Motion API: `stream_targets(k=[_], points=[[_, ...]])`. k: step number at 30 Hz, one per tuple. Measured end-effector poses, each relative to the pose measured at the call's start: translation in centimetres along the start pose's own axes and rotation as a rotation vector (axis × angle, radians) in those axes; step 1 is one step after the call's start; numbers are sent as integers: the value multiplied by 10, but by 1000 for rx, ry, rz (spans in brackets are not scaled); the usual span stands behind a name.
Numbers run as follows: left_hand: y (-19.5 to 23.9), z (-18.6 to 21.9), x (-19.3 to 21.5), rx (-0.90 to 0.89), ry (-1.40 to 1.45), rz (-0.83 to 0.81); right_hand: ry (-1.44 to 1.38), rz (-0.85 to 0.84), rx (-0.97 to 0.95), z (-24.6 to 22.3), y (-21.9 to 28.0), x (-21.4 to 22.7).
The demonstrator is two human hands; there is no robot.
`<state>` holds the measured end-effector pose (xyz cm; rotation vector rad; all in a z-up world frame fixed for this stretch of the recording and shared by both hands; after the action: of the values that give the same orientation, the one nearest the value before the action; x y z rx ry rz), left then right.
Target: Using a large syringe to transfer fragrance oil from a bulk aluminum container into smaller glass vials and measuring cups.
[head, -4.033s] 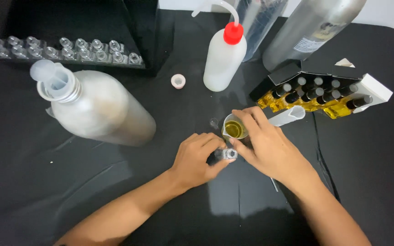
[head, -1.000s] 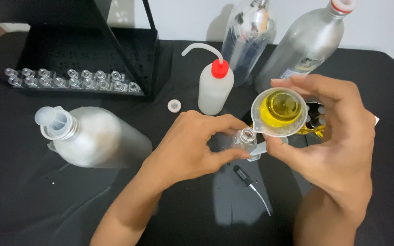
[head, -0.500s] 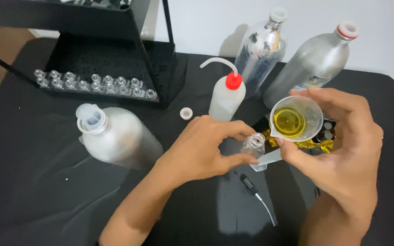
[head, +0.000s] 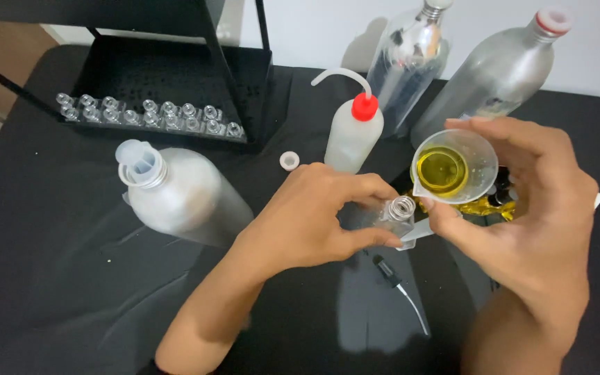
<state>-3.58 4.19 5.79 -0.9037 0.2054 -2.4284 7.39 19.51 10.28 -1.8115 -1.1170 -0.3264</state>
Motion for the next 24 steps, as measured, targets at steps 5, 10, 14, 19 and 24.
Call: stream_targets(k=[5, 10, 14, 19, 24], points=[[-4, 1, 1, 13, 3, -9, 34, 6, -4, 4, 0, 1], [-11, 2, 3, -9, 14, -20, 88, 14, -6, 10, -4, 3], [-14, 0, 2, 45, 39, -37, 119, -10, -95, 11, -9, 3], [-17, -6, 0, 40, 34, -38, 137, -6, -146, 18, -7, 4], [-15, -8, 3, 24, 49, -28, 148, 11, -56, 17, -6, 8]])
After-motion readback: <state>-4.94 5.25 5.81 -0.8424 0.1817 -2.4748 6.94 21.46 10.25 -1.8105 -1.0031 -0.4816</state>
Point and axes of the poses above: each hand's wrist, its own y-axis away from the middle knuckle, its own x-axis out of the back of the hand, z = x × y, the point moved 4 cm from there along -y, towards the middle knuckle, and after that the axes turned 4 degrees about y, right-handed, at the moved point
